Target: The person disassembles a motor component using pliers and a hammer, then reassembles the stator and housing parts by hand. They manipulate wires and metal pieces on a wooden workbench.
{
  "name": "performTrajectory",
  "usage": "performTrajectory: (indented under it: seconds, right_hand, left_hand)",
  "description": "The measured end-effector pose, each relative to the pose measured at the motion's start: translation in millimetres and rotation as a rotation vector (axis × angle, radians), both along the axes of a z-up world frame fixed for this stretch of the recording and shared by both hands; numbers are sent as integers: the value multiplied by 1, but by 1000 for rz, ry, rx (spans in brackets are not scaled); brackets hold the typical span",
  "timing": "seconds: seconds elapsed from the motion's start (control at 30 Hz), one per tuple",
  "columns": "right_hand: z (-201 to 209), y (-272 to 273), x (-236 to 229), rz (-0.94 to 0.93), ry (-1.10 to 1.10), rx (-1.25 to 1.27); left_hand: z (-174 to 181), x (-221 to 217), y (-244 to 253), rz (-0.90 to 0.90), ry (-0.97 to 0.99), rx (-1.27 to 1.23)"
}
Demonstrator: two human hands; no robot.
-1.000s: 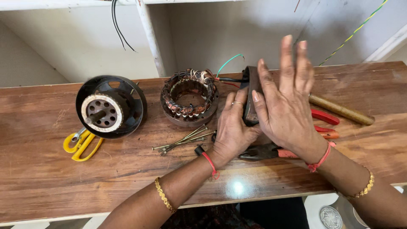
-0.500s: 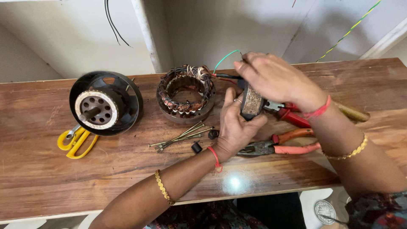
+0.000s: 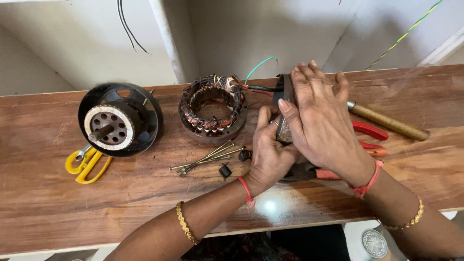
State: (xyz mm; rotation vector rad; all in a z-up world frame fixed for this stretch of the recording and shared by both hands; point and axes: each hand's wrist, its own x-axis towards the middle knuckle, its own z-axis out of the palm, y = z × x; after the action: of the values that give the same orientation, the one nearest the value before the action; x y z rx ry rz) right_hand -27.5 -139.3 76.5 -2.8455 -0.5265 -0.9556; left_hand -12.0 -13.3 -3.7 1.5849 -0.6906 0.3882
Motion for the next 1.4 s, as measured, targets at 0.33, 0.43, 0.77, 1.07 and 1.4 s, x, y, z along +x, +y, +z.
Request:
performTrajectory:
  seconds: [0.33, 0.43, 0.77, 1.07, 1.4]
  right_hand:
    - [37, -9, 38, -4, 524, 315]
    - [10, 4, 10, 68, 123, 202]
    - [19, -32, 42, 56, 346, 309]
    - [-25, -101, 98, 527, 678, 1406]
    - [-30, -105, 99, 198, 733, 804]
  left_hand:
    - [0, -4, 0, -35, 7, -78]
    - [-2, -1, -2, 14, -51, -8]
    - [10, -28, -22, 23, 65, -21]
    - [-1, -34, -6, -16, -101, 301]
    - [14, -7, 31, 46, -211, 726]
